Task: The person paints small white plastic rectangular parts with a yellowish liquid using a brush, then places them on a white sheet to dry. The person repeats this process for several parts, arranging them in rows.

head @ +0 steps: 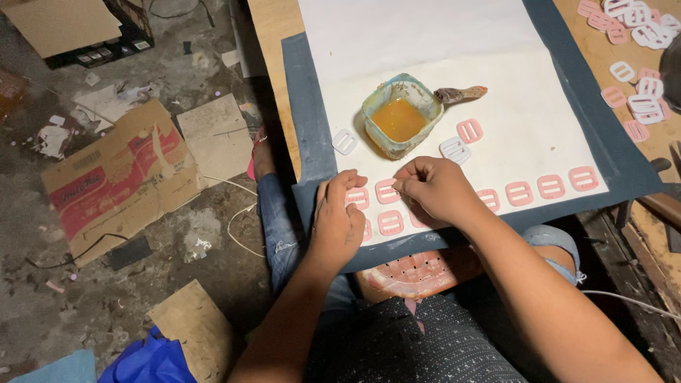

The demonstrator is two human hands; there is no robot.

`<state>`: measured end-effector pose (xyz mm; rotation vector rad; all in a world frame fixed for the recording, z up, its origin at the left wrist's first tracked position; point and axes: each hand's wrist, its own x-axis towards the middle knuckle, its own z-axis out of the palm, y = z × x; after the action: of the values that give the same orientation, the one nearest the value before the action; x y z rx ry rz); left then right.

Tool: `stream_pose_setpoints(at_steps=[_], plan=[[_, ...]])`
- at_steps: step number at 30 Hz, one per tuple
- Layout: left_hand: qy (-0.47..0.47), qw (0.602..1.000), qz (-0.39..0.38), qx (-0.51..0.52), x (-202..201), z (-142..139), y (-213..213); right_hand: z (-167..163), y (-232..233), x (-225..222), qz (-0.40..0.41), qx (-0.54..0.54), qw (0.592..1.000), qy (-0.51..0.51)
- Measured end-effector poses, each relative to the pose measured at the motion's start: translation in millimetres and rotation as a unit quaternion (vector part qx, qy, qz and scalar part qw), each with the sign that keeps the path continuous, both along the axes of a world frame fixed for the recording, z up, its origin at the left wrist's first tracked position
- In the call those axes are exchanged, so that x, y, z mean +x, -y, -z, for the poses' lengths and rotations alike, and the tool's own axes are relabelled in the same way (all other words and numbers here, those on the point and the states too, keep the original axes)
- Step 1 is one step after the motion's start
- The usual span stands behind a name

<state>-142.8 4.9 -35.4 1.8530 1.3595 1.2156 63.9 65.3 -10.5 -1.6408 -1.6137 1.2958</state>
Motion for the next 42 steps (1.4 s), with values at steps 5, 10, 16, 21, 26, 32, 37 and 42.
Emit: stream_pose_setpoints(at_steps=[5,10,16,21,26,32,37,42], plan=[[-0.004,1.0,0.001,-0.006,1.1,-0.1,-1.8,-1.8,0.5,-0.6,0.009,-0.008,1.0,-0.007],[-0.007,1.0,0.001,-0.012,1.0,0.1,-1.6,-2.3,0.6,-1.9,0.012,-0.012,1.0,-0.011],[-0.005,1.0,0.003,-0.011,0.9,-0.2,-1.5,-0.2,0.1,-1.5,0.009,-0.005,1.0,-0.004],[-0.011,1.0,-0.003,-0.013,4.4,0.3,-1.3,3.0,-0.2,-0.9,0.01,-0.006,1.0,-0.017],[-0.033,0.999,0.003,-0.001,5.6,1.1,-2.5,3.6,-0.2,-0.4,0.007,-0.002,1.0,-0.019],[-0.068,0.998,0.002,-0.004,8.5,-0.4,-2.8,1.4,0.4,-1.9,0.008,0.005,1.0,0.0],[-0.083,0.997,-0.003,0.006,10.9,-5.6,-2.4,0.2,1.6,-3.1,0.007,0.02,1.0,0.023],[-0.109,0.993,-0.046,-0.007,16.8,-8.5,-4.1,1.5,3.5,-4.5,0.013,0.032,0.998,0.046]])
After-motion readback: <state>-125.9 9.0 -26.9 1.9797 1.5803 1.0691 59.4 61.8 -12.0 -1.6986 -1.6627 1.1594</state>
